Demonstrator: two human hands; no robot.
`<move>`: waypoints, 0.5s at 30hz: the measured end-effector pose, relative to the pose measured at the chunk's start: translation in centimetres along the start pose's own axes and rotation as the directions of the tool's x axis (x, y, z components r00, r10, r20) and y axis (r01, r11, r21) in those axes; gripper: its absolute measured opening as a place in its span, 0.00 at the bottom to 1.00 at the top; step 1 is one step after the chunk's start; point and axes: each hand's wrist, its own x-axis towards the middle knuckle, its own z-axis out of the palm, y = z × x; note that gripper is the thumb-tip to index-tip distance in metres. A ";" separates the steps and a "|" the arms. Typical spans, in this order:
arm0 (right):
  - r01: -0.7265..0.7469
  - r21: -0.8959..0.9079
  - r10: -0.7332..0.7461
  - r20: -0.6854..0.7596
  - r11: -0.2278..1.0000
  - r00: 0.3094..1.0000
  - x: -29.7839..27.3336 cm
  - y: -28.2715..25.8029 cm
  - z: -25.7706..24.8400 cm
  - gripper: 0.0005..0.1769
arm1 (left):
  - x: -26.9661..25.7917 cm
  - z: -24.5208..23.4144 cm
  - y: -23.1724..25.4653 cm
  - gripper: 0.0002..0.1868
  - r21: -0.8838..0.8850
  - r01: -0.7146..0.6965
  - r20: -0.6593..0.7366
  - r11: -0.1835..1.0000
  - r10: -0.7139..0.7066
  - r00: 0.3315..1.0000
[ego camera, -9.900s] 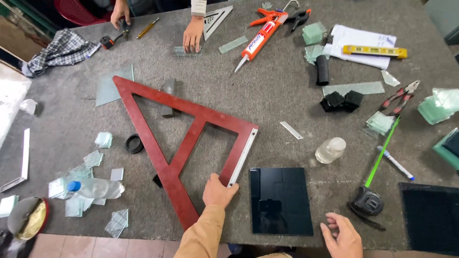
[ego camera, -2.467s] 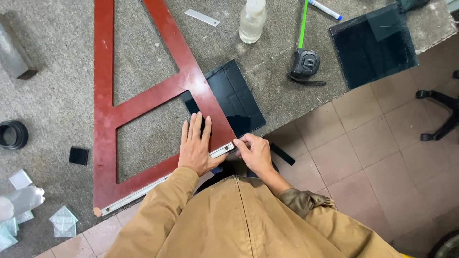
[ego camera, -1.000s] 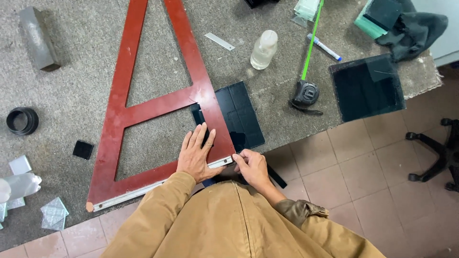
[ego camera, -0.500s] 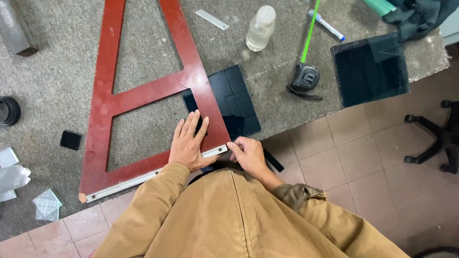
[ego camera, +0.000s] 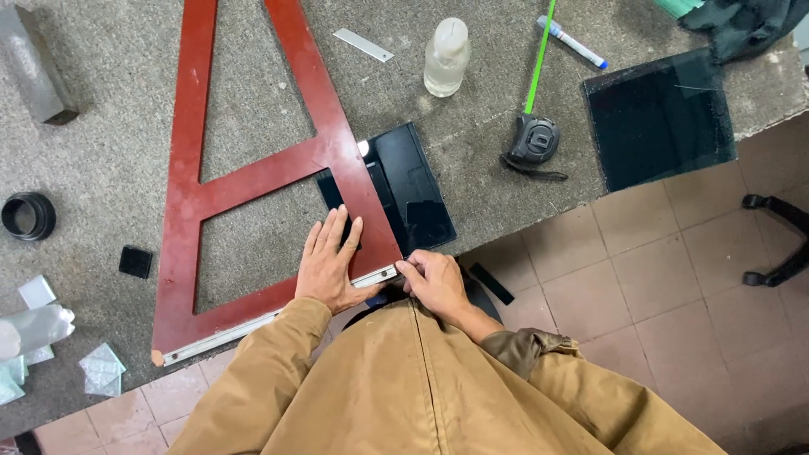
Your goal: Measuring and marking glass sheets on a workbench using a tape measure, marker, and a large metal square.
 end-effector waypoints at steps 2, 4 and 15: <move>-0.001 -0.022 0.001 0.008 1.000 1.000 0.3 0.4 -0.1 0.15 | 0.2 0.1 0.0 0.76 -0.012 0.004 0.002 1.000 -0.004 1.000; 0.041 -0.090 -0.041 -0.006 0.995 0.999 0.5 1.1 0.1 0.16 | 0.1 0.1 0.0 0.75 0.002 -0.007 -0.007 1.000 0.007 1.000; 0.100 -0.591 0.017 0.188 0.801 0.982 3.8 5.6 0.3 0.23 | -0.1 -3.1 0.1 0.69 -0.117 -0.179 -0.174 0.977 0.157 0.972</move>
